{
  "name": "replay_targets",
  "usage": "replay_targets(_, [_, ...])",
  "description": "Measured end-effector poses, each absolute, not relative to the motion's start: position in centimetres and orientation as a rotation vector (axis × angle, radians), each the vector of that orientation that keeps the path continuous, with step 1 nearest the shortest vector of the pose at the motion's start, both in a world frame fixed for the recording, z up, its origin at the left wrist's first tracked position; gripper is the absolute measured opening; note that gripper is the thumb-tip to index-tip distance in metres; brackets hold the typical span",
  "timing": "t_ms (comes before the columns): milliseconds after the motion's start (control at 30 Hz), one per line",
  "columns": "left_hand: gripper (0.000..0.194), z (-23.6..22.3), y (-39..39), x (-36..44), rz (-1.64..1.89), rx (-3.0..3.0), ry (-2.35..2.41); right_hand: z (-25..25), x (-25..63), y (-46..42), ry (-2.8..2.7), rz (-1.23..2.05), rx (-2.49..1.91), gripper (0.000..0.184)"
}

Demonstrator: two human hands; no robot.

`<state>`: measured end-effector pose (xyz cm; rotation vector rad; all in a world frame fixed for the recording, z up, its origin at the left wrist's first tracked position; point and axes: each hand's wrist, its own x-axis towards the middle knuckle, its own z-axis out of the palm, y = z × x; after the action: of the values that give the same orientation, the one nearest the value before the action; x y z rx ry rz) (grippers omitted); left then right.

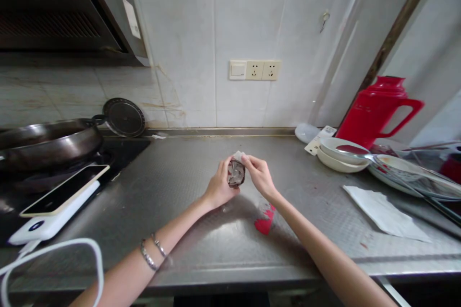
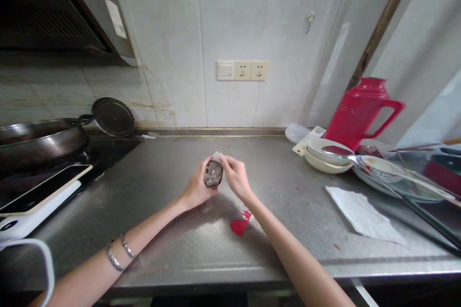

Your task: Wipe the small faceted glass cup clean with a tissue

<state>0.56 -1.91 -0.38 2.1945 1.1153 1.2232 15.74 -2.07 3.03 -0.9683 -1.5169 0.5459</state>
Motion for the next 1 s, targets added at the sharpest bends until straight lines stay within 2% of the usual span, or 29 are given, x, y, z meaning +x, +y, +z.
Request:
replay_targets(100, [0.094,-0.3,-2.0,0.7,1.209,2.181,1.174,3.0,15.2,-2.7,-1.613,0.549,-0.959,0.044])
replay_targets(333, [0.099,0.0,-2.5,1.1,1.248,2.073,1.176,3.2,15.3,-3.5,-1.715,0.331,-0.871,0.035])
replay_targets(567, [0.09,0.3,-2.7,1.7,1.305,1.947,1.114,3.4,15.6,-3.9,-1.849,0.17,-0.73,0.033])
replay_targets(700, [0.087,0.2,-2.3,1.7,1.322,1.886,1.062,3.7,15.5,-4.2,-1.884,0.196,-0.649,0.03])
replay_targets(900, [0.082,0.4,-2.4,1.6,1.234,1.877,1.175,4.2,15.8,-3.9,-1.523,0.323,-0.949,0.043])
replay_targets(1000, [0.079,0.5,-2.6,1.5,1.22,1.896,1.216,3.9,15.6,-3.5,-1.583,0.202,-0.948,0.035])
